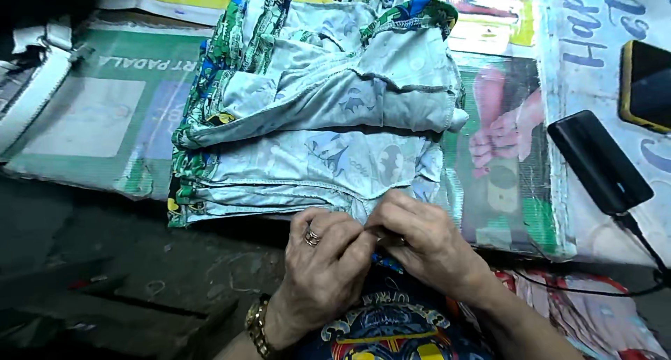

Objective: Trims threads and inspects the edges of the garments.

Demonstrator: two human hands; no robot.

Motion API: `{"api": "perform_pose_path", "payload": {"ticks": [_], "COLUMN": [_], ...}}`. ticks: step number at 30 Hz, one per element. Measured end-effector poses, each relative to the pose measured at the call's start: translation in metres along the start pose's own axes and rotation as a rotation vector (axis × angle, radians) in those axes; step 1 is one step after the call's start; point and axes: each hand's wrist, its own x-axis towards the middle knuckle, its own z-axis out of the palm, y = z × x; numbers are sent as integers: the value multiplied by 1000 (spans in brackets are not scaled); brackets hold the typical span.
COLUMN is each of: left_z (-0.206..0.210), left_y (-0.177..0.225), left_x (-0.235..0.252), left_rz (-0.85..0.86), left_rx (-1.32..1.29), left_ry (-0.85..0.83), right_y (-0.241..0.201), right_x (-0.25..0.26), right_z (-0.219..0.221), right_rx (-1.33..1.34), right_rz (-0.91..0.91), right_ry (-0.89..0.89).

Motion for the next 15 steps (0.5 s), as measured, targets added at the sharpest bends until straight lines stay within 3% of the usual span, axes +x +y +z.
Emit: {"api": "perform_pose_path", "payload": {"ticks": [3,6,10,15], "left_z": [9,13,13,8], "left_y": [5,5,6,4], "left_x": [1,2,8,12], "left_rz": [-117,-180,-204,-164], "left_rx": [-115,-154,-133,-131], "left_ry": [16,21,5,-55], "right_y": [1,3,5,6], "right_x": [-3,-4,-4,-4], "right_z": [3,-1,-4,-7], "right_rx": [-8,158,351,424], "right_rz": [-5,54,130,73], "right_ry": [64,66,93,149]}}
